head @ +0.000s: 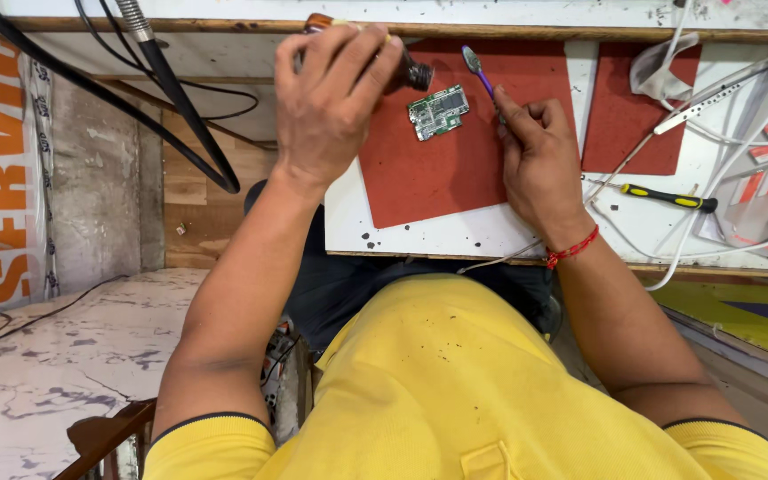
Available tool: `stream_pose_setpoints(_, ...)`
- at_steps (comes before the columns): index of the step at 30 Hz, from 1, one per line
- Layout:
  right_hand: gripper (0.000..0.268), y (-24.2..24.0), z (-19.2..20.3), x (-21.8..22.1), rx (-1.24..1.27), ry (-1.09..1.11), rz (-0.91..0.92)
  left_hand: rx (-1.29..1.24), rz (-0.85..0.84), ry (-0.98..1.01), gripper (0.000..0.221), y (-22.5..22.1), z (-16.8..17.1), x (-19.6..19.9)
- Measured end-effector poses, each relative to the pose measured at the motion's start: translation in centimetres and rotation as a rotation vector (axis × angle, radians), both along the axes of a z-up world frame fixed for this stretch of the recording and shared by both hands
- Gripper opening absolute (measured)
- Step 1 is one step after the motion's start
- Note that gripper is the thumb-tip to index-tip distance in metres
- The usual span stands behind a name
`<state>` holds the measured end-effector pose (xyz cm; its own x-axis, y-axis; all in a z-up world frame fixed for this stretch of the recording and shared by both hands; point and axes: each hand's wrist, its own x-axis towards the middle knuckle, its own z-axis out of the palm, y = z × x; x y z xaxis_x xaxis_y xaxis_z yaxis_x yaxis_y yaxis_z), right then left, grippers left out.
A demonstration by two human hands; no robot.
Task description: The person cleans a circuit board using a small brush and applies heat to it with a hot air rework station tool.
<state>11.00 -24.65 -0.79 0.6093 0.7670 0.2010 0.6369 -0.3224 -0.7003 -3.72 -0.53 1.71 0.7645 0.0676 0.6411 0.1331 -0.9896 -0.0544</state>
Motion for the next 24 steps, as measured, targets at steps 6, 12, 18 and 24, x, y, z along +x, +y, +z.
stream_pose_setpoints(6, 0.044, -0.1, -0.1, -0.1, 0.037, 0.036, -0.023, 0.116, -0.053, 0.058, 0.026, -1.3, 1.0, 0.4)
stream_pose_setpoints(12, 0.043, -0.2, -0.1, 0.0, 0.045, 0.048, -0.025, 0.132, -0.068, 0.064, 0.024, -1.9, 2.0, 0.9)
stream_pose_setpoints(18, 0.042, -0.1, 0.0, 0.0, 0.033, 0.053, -0.027, 0.174, -0.073, 0.043, 0.023, -2.3, 2.0, 1.6)
stream_pose_setpoints(24, 0.042, -0.2, 0.2, 0.0, 0.032, 0.066, -0.026, 0.196, -0.063, 0.037, 0.022, -2.4, 2.1, 2.0)
